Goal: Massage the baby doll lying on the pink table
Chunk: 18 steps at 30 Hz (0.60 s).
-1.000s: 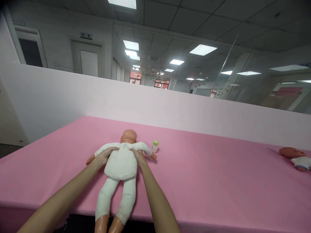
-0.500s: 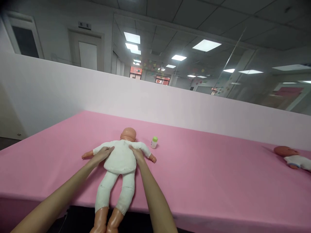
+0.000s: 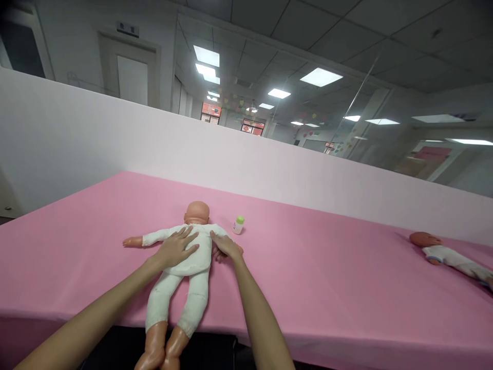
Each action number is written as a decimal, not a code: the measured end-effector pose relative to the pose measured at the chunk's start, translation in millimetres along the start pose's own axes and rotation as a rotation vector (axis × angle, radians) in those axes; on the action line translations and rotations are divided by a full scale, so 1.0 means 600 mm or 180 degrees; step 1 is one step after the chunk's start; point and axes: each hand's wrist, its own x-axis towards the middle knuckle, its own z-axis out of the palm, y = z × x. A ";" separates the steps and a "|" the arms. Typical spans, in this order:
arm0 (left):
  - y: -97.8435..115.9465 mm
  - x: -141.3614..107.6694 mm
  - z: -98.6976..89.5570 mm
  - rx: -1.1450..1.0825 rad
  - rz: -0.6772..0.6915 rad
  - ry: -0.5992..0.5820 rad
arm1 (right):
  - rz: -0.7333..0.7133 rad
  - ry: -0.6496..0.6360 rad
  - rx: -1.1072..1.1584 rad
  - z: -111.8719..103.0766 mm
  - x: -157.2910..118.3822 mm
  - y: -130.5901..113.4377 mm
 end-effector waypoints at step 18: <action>0.180 0.151 -0.007 -0.4207 -0.0613 -0.0472 | -0.1437 0.2486 -0.0871 -0.119 0.069 0.061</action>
